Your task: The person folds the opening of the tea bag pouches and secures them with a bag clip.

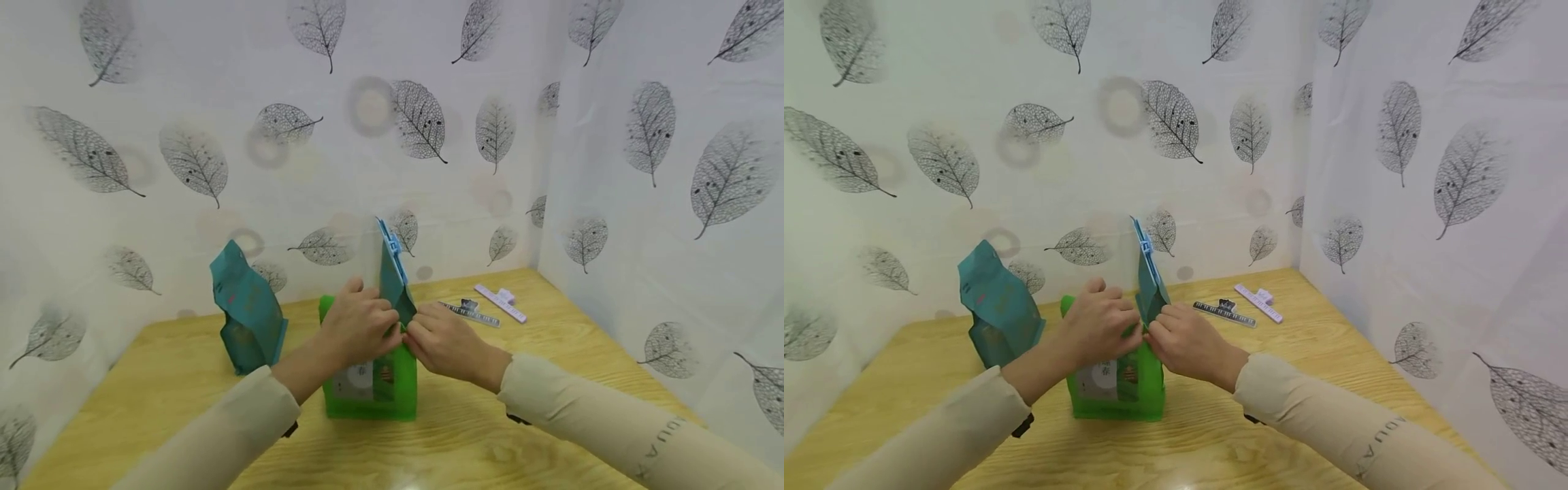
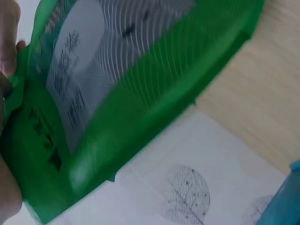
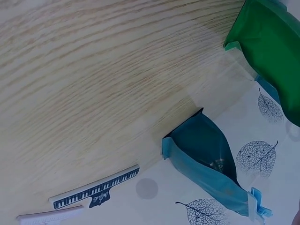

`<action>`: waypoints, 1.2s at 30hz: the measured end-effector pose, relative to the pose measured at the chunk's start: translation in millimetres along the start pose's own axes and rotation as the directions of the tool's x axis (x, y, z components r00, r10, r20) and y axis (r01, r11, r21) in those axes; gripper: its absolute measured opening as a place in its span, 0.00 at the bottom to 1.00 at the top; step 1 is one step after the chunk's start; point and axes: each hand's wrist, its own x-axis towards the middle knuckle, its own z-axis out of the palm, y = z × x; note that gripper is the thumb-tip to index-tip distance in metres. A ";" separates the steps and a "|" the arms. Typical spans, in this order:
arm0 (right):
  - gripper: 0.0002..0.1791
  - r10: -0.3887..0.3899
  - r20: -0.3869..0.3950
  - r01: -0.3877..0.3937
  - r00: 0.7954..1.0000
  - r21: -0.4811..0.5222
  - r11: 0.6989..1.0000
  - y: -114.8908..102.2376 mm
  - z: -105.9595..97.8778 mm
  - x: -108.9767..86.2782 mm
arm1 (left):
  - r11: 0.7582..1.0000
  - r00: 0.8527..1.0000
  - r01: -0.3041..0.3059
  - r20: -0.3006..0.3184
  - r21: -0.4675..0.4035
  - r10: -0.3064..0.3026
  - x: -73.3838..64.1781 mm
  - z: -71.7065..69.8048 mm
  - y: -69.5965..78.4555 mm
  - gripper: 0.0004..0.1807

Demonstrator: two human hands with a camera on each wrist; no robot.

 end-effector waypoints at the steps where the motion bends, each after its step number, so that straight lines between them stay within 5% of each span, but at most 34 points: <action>1: 0.17 0.008 0.006 -0.008 1.000 0.003 1.000 -0.3 0.2 -0.8 | 1.000 1.000 -0.013 0.004 0.009 0.013 -1.0 -0.2 -1.1 0.19; 7: 0.12 0.085 0.036 -0.086 0.996 0.010 0.996 -3.0 -0.8 -4.6 | 0.996 0.997 -0.070 -0.035 0.047 0.071 -2.3 -0.7 -1.4 0.24; 14: 0.18 0.089 -0.005 -0.089 0.996 -0.022 0.996 -8.1 -0.1 -8.0 | 0.997 0.994 -0.034 -0.102 0.069 0.041 -2.3 1.0 8.9 0.25; 28: 0.16 0.032 -0.030 -0.032 0.999 -0.003 0.999 -3.1 -5.3 -8.6 | 0.997 0.997 -0.038 0.076 0.064 0.033 2.6 -10.7 7.4 0.31; 36: 0.15 0.014 -0.003 -0.014 1.000 0.009 1.000 -2.0 -6.4 -10.1 | 1.000 0.980 -0.012 0.201 0.000 0.012 -4.4 -21.6 3.1 0.22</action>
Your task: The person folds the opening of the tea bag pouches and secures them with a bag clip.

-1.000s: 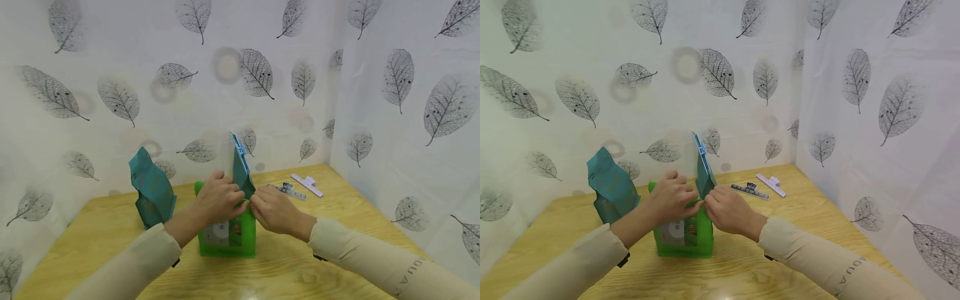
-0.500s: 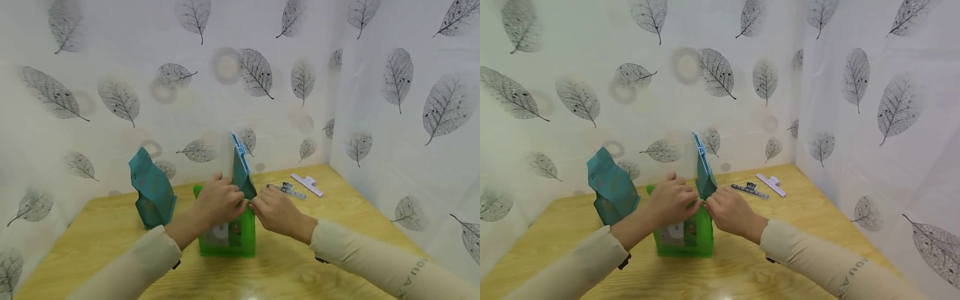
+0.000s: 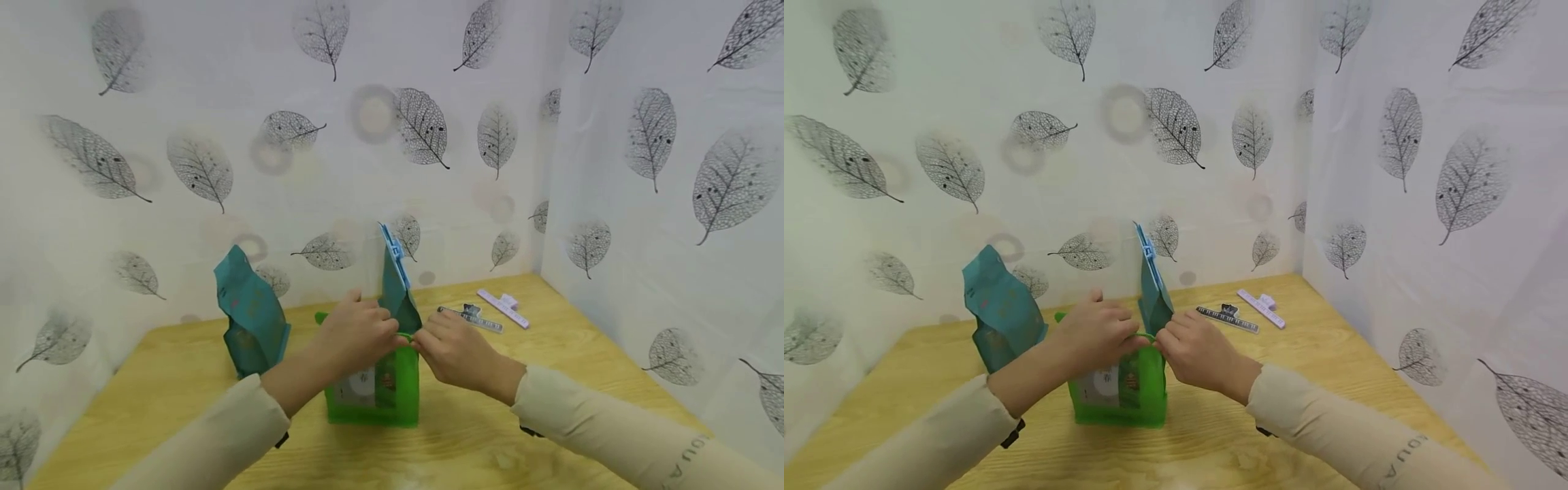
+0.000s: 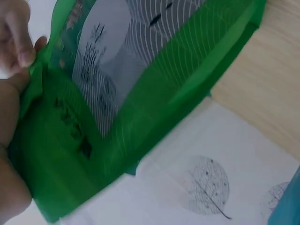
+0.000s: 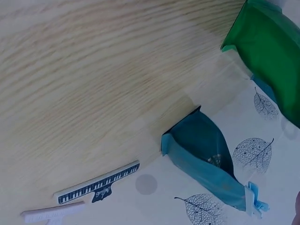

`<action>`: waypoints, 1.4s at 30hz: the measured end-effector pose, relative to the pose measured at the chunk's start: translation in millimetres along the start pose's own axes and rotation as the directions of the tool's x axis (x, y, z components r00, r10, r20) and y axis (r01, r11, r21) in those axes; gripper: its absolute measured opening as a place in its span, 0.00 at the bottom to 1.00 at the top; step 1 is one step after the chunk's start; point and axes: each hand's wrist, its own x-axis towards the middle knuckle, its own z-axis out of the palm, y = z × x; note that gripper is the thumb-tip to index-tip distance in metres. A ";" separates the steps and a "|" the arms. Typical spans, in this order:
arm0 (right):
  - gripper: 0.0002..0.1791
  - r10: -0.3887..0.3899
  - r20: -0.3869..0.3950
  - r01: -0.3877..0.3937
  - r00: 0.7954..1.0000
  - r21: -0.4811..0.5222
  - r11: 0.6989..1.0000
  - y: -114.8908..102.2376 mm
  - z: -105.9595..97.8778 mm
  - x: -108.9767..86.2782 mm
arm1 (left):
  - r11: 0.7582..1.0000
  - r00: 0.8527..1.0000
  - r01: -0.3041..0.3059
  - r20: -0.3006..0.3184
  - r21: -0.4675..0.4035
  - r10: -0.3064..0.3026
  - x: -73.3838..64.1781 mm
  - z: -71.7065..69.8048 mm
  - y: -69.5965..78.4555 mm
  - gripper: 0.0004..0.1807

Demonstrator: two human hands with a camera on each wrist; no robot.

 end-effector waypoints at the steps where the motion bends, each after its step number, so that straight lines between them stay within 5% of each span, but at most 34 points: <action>1: 0.15 0.000 0.002 0.000 1.000 0.001 1.000 0.6 -0.1 0.1 | 1.000 1.000 0.008 0.000 -0.026 -0.008 -2.4 -1.9 -2.4 0.20; 9: 0.16 0.012 -0.021 -0.011 1.000 0.028 1.000 3.4 -1.2 0.1 | 0.990 0.990 0.021 -0.135 -0.139 -0.040 -11.0 -4.9 -18.7 0.14; 17: 0.16 -0.004 -0.027 0.005 1.000 0.059 0.998 7.5 1.4 3.5 | 0.966 0.991 0.109 -0.050 -0.233 -0.124 -14.0 -7.3 -26.1 0.10; 22: 0.20 0.003 -0.003 -0.003 1.000 0.104 0.995 22.2 0.1 2.4 | 0.955 0.980 0.119 -0.124 -0.272 -0.158 -16.7 -4.8 -30.6 0.10; 25: 0.18 0.084 0.032 -0.087 0.996 0.088 0.992 41.4 -1.9 -5.2 | 0.945 0.977 0.111 -0.142 -0.309 -0.161 -16.4 -2.9 -31.3 0.09; 28: 0.12 0.253 0.109 -0.257 0.961 0.018 0.966 63.9 -3.2 -20.9 | 0.937 0.977 0.124 -0.125 -0.327 -0.173 -17.1 -2.1 -31.0 0.08; 32: 0.10 0.432 0.242 -0.417 0.869 -0.112 0.902 87.4 -2.5 -49.9 | 0.931 0.978 0.135 -0.106 -0.338 -0.181 -18.9 -0.6 -30.3 0.08; 37: 0.12 0.487 0.317 -0.447 0.814 -0.195 0.873 104.9 1.9 -80.0 | 0.937 0.979 0.132 -0.108 -0.324 -0.175 -20.4 -0.2 -30.2 0.08; 42: 0.14 0.530 0.330 -0.487 0.781 -0.211 0.848 111.2 9.7 -96.6 | 0.944 0.978 0.111 -0.133 -0.312 -0.159 -23.2 0.4 -28.1 0.09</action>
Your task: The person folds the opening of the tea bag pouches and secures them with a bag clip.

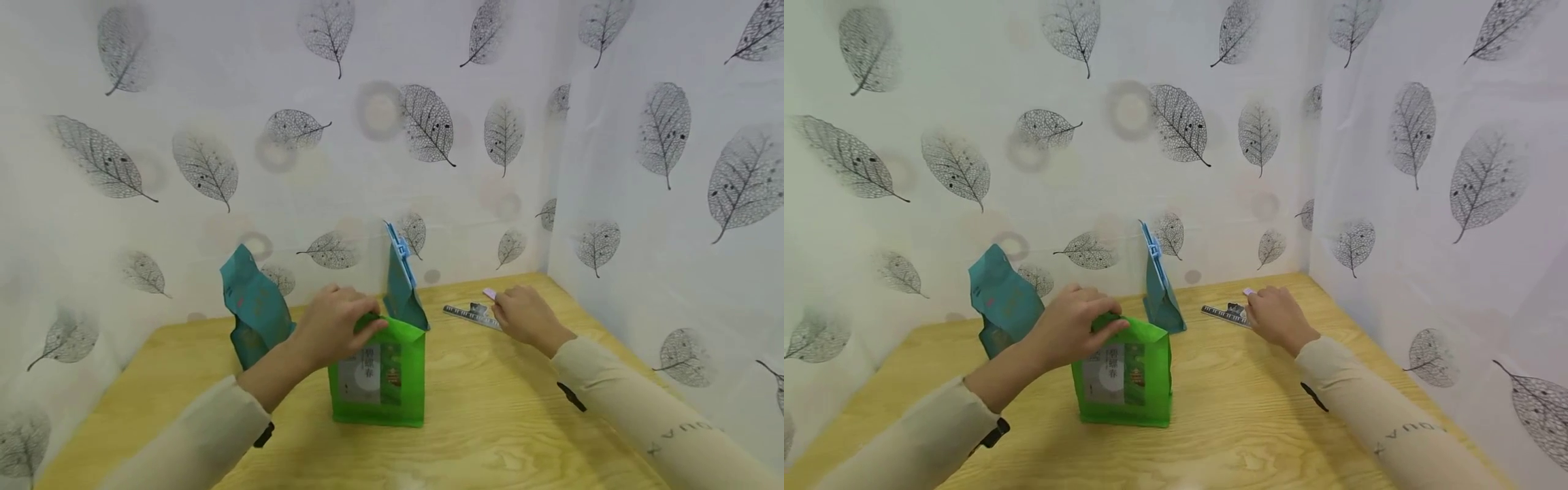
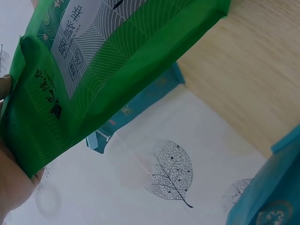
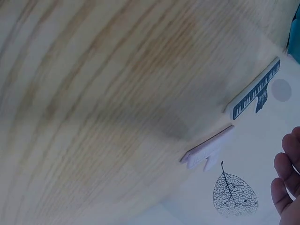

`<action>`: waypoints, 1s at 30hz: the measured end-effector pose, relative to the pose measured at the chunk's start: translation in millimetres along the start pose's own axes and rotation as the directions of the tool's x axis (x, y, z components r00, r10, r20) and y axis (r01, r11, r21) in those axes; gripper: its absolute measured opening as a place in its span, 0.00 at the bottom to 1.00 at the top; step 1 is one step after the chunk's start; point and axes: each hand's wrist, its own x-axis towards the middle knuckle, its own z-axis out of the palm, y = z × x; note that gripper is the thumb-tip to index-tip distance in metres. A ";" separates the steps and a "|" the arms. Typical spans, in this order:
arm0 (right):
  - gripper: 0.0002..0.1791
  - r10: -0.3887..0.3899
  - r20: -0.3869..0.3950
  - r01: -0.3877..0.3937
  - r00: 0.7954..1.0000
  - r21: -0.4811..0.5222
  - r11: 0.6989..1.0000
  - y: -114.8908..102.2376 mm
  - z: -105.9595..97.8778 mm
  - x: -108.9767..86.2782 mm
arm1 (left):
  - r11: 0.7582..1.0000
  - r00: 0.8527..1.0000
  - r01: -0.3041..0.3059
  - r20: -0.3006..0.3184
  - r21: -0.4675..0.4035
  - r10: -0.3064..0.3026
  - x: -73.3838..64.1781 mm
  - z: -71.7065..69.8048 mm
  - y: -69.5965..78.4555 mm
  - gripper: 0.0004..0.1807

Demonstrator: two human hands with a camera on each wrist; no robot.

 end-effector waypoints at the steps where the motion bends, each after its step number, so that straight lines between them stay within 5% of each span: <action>1: 0.14 0.007 0.005 -0.007 1.000 -0.003 1.000 0.8 1.8 -0.9 | 1.000 1.000 -0.004 -0.003 -0.001 0.004 -0.9 0.3 0.3 0.09; 7: 0.12 0.061 0.064 -0.059 0.996 -0.036 0.998 -1.2 11.0 -5.1 | 1.000 1.000 -0.010 -0.020 -0.003 0.010 -3.3 1.0 -0.1 0.09; 12: 0.11 0.149 0.174 -0.143 0.973 -0.046 0.989 -3.5 15.8 -10.2 | 1.000 1.000 -0.020 -0.013 0.001 0.020 -3.9 1.9 -1.0 0.09; 23: 0.11 0.129 0.191 -0.122 0.973 -0.048 0.991 -1.8 23.1 -13.4 | 1.000 0.999 -0.029 -0.025 0.006 0.029 -5.4 8.5 -2.0 0.07; 30: 0.07 0.201 0.213 -0.208 0.956 0.014 0.978 2.1 24.1 -18.1 | 0.998 0.997 -0.065 -0.049 0.013 0.066 -5.2 10.8 -1.8 0.06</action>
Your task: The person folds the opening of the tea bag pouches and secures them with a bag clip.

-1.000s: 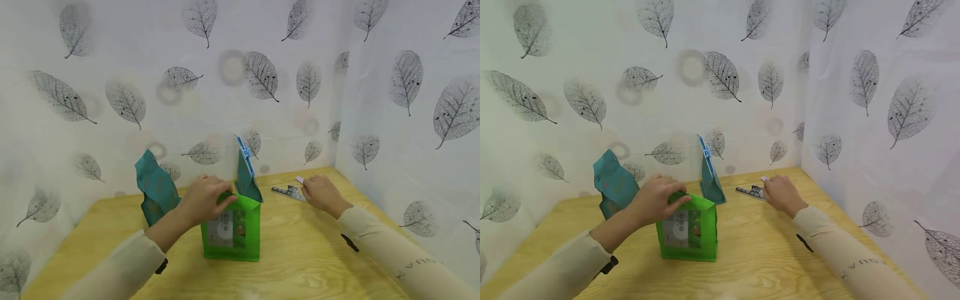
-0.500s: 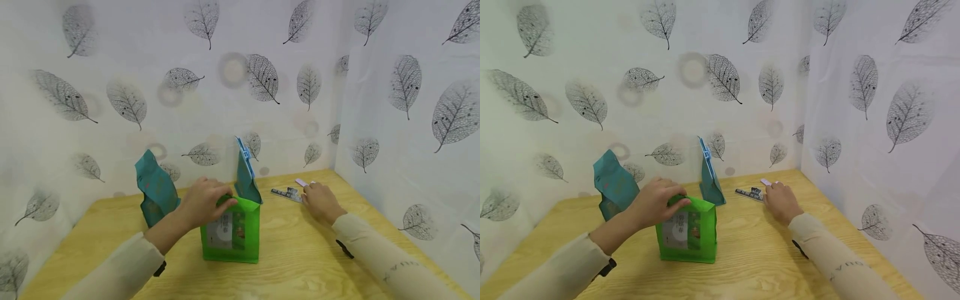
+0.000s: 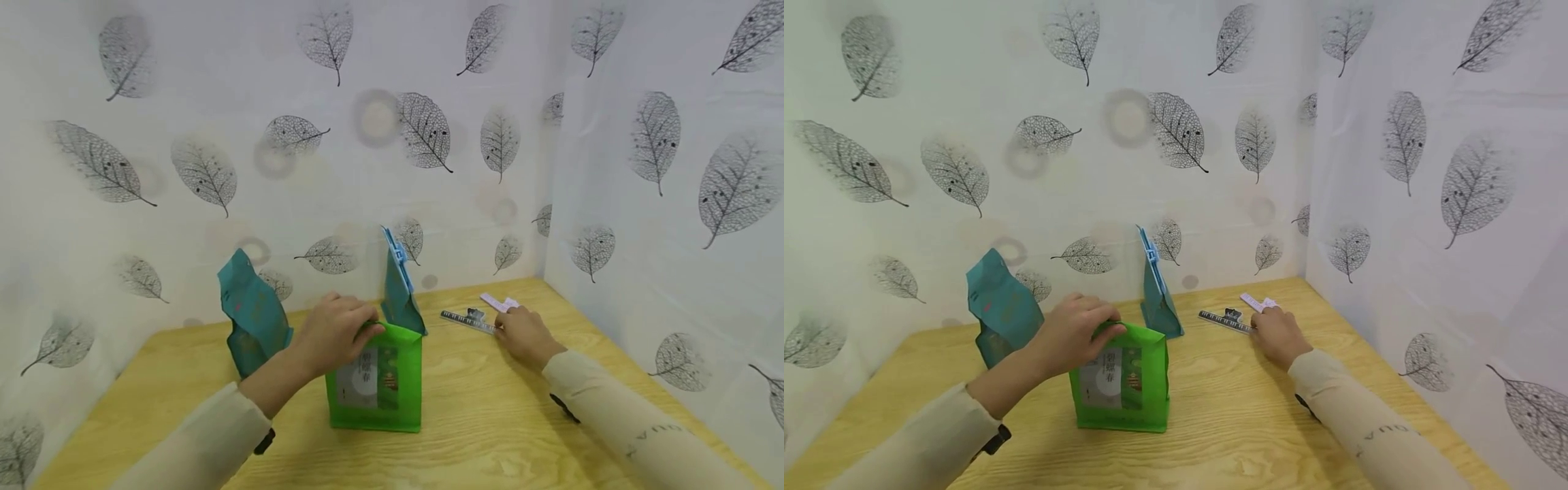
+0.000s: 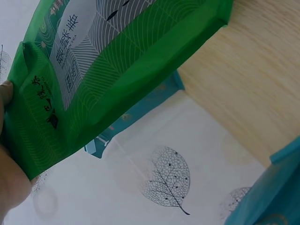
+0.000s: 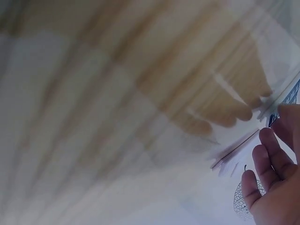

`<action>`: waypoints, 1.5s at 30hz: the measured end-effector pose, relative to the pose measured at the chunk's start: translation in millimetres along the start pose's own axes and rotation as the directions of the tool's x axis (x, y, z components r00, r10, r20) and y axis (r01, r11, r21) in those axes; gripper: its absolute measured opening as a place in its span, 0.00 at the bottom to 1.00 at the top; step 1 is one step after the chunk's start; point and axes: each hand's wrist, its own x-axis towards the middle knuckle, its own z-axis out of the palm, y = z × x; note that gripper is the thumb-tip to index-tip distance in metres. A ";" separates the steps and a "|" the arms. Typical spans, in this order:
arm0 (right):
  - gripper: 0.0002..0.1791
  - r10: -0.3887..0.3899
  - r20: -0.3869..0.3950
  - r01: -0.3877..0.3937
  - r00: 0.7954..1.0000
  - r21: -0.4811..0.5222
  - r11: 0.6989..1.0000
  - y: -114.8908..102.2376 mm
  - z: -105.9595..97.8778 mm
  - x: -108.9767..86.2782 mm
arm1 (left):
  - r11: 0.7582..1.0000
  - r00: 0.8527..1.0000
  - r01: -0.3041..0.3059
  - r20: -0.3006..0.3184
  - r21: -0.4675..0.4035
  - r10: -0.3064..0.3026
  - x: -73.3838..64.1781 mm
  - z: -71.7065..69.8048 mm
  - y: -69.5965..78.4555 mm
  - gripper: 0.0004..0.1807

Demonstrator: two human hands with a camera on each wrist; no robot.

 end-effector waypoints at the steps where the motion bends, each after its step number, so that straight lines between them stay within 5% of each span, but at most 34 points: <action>1: 0.06 0.009 0.006 -0.009 1.000 0.007 1.000 1.2 0.9 -1.3 | 1.000 1.000 -0.001 0.006 -0.003 0.001 0.5 0.2 0.3 0.06; 13: 0.05 0.045 0.083 -0.056 0.996 0.140 0.989 4.8 1.7 -1.3 | 1.000 0.999 -0.014 0.033 -0.001 0.014 1.6 -0.7 2.1 0.04; 29: 0.09 -0.039 0.069 0.017 0.997 0.290 0.957 5.6 2.3 -2.4 | 0.998 0.998 -0.008 0.058 -0.060 0.011 3.2 -1.3 0.2 0.05; 32: 0.16 -0.048 0.084 0.019 0.995 0.320 0.947 3.8 0.0 -2.9 | 0.998 0.998 -0.003 0.065 -0.062 0.007 4.7 -1.3 -0.1 0.05; 37: 0.31 -0.096 0.065 0.072 0.993 0.304 0.950 3.3 -2.2 -6.3 | 0.998 0.997 0.004 0.081 -0.066 0.002 6.0 -1.0 0.1 0.05; 45: 0.27 -0.128 0.048 0.109 0.991 0.297 0.949 7.4 -0.2 -7.5 | 0.997 0.995 0.016 0.097 -0.075 -0.009 6.7 -1.5 0.3 0.05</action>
